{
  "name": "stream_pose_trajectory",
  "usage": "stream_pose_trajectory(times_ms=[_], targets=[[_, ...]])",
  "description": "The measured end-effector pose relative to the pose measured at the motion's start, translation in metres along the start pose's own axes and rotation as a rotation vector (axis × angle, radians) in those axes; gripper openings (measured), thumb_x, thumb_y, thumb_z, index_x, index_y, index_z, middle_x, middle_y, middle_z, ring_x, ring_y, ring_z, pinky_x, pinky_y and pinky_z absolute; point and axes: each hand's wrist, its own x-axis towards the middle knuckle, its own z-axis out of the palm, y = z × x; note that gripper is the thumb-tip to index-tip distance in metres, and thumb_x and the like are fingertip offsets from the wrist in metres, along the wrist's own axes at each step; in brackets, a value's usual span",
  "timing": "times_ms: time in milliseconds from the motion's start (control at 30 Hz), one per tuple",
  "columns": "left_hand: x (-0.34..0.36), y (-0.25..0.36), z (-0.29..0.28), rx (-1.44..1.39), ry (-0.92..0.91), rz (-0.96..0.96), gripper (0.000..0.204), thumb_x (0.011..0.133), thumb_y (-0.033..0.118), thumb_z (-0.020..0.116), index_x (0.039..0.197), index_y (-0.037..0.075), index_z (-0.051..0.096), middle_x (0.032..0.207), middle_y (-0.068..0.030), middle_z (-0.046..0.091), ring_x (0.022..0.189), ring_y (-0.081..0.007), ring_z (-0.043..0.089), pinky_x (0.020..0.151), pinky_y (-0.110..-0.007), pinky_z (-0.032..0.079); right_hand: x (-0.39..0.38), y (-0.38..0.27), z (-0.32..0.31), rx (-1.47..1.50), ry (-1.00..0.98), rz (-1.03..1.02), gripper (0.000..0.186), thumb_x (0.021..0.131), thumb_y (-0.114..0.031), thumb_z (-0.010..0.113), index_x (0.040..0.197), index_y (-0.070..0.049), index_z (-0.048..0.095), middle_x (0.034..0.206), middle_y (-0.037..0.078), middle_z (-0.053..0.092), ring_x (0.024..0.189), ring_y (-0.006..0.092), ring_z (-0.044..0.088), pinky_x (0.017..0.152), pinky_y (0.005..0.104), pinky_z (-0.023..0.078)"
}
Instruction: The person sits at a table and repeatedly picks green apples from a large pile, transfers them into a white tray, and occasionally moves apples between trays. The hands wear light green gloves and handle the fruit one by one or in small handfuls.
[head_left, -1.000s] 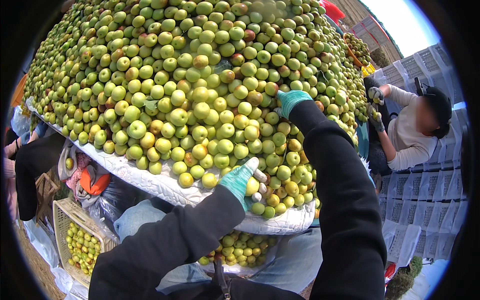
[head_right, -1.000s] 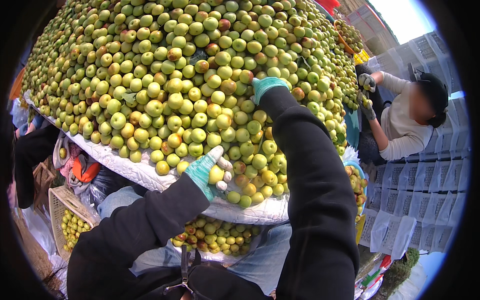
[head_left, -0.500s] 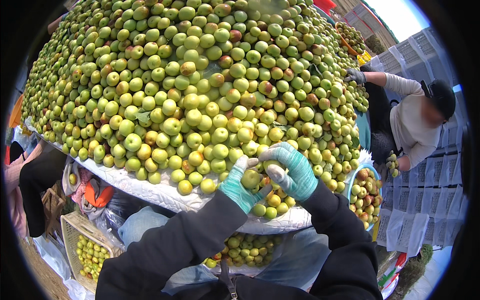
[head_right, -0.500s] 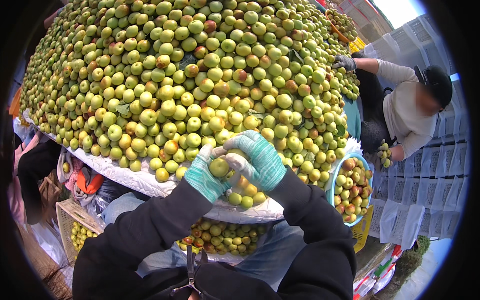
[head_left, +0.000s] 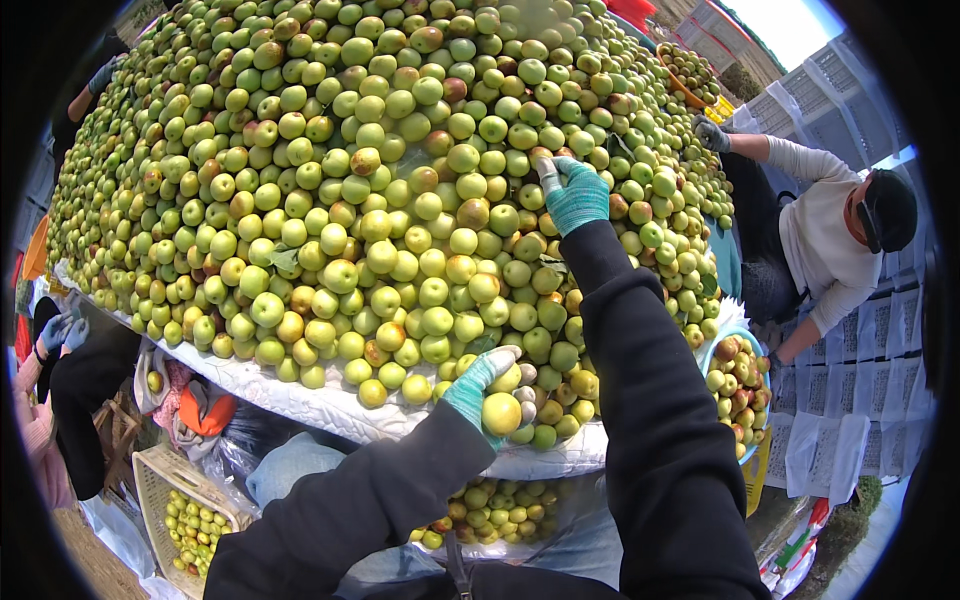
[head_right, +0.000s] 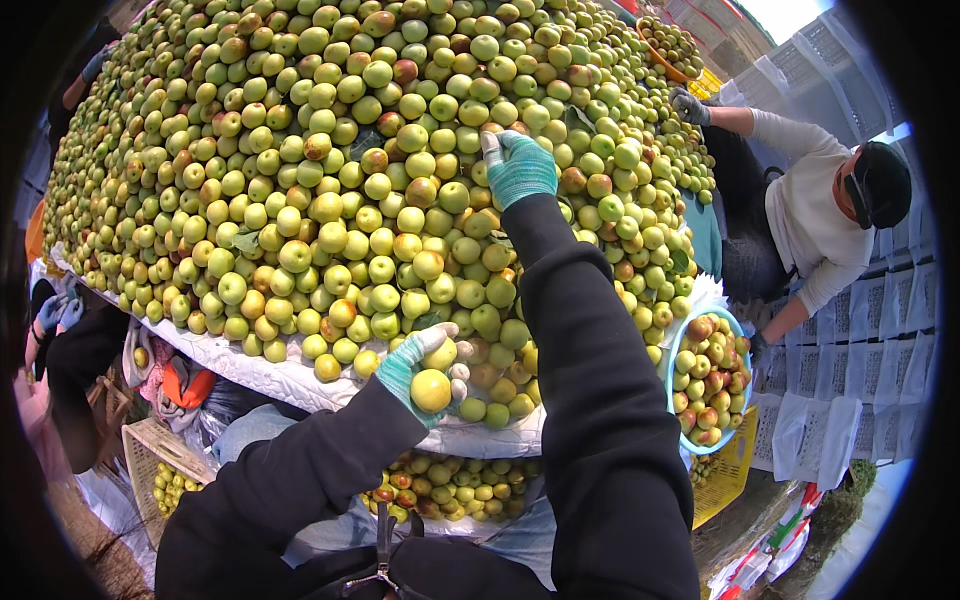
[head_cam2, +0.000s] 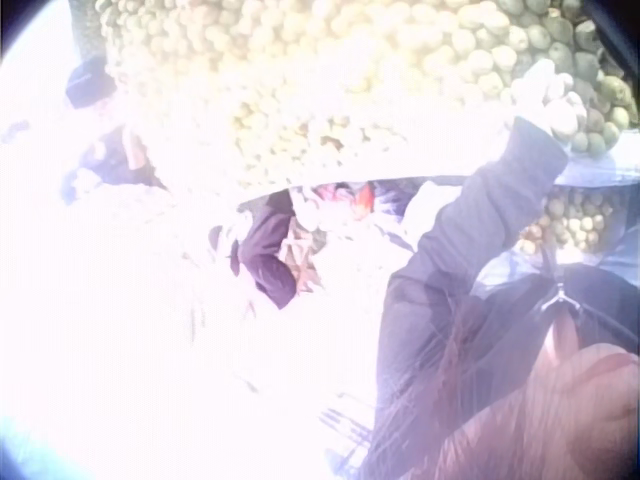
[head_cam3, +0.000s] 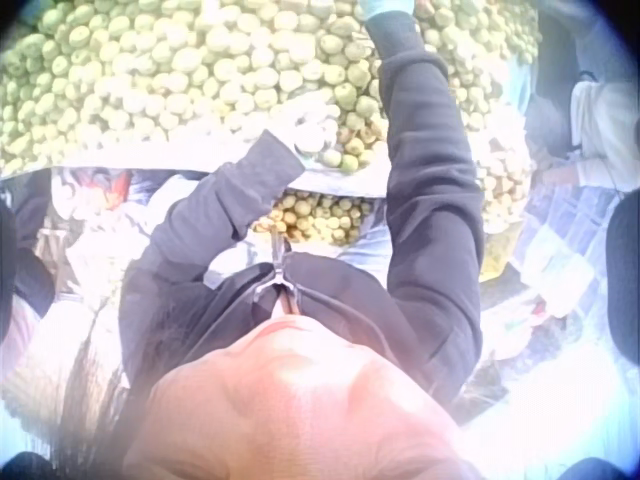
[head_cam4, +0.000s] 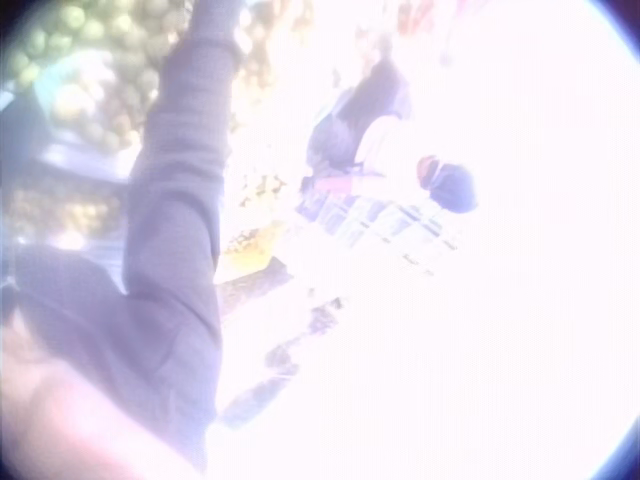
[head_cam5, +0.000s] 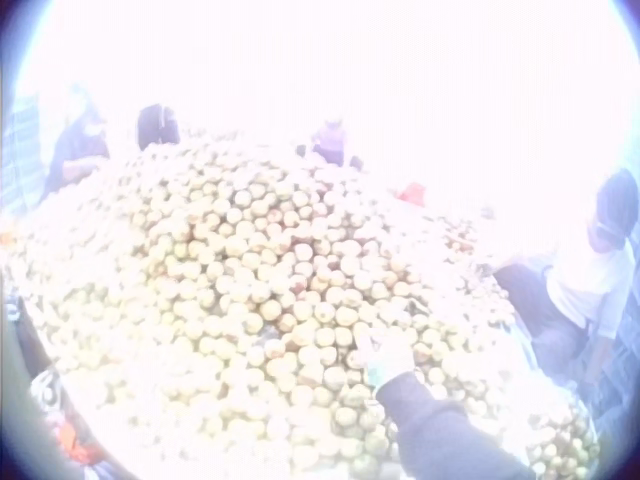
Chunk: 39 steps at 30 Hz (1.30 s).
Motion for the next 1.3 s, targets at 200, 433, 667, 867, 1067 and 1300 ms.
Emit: stream_pose_trajectory(times_ms=[200,433,667,867,1067,1300], targets=[[-0.002,-0.005,-0.007,-0.055,0.017,-0.025,0.027,0.089,0.019,0.062,0.110,0.010,0.049,0.097,-0.0110,0.055,0.072,-0.0199,0.057,0.058,-0.031,0.054,0.062,0.020,-0.015,-0.421,-0.573,0.094,0.048,0.085,-0.036,0.063,0.124,-0.012,0.051,0.111,0.016,0.063,0.105,0.0339,0.059,0.089,0.0409,0.048],[-0.004,-0.006,-0.006,-0.034,0.070,0.135,0.030,0.089,0.015,0.059,0.116,0.013,0.048,0.101,-0.0082,0.052,0.077,-0.0213,0.057,0.062,-0.034,0.053,0.052,0.005,-0.021,-0.414,-0.603,0.227,0.049,0.081,-0.039,0.066,0.116,-0.007,0.053,0.114,0.018,0.061,0.106,0.0313,0.060,0.091,0.0423,0.048],[0.007,-0.010,-0.005,-0.083,0.059,0.285,0.048,0.091,0.045,0.050,0.127,0.015,0.045,0.116,-0.0092,0.047,0.099,-0.0245,0.054,0.078,-0.042,0.054,-0.131,-0.107,-0.102,0.540,-0.499,-0.048,0.032,0.091,-0.014,0.056,0.119,-0.004,0.046,0.098,0.012,0.053,0.082,0.0169,0.058,0.073,0.0302,0.050],[0.011,-0.003,-0.008,-0.498,-0.599,0.020,0.061,0.087,0.056,0.047,0.127,0.010,0.047,0.128,-0.0123,0.048,0.119,-0.0263,0.047,0.103,-0.043,0.039,-0.140,-0.129,-0.108,0.292,-0.505,-0.415,0.046,0.082,-0.036,0.064,0.112,-0.002,0.057,0.114,0.018,0.053,0.104,0.0350,0.051,0.092,0.0430,0.039],[-0.003,0.014,0.003,-0.205,-0.420,0.058,0.054,0.091,0.057,0.040,0.117,0.011,0.053,0.122,-0.0151,0.052,0.111,-0.0329,0.052,0.095,-0.053,0.043,-0.111,-0.105,-0.090,0.716,-0.301,-0.014,0.031,0.097,-0.026,0.047,0.115,-0.001,0.055,0.111,0.013,0.056,0.103,0.0201,0.054,0.093,0.0318,0.042],[-0.012,0.011,0.001,-0.200,-0.532,-0.116,0.051,0.092,0.056,0.042,0.112,0.013,0.059,0.121,-0.0140,0.055,0.103,-0.0347,0.057,0.080,-0.048,0.051,-0.007,-0.020,0.006,-0.352,-0.537,0.313,0.057,0.085,-0.040,0.058,0.124,0.000,0.050,0.119,0.022,0.058,0.110,0.0355,0.057,0.094,0.0412,0.045]])
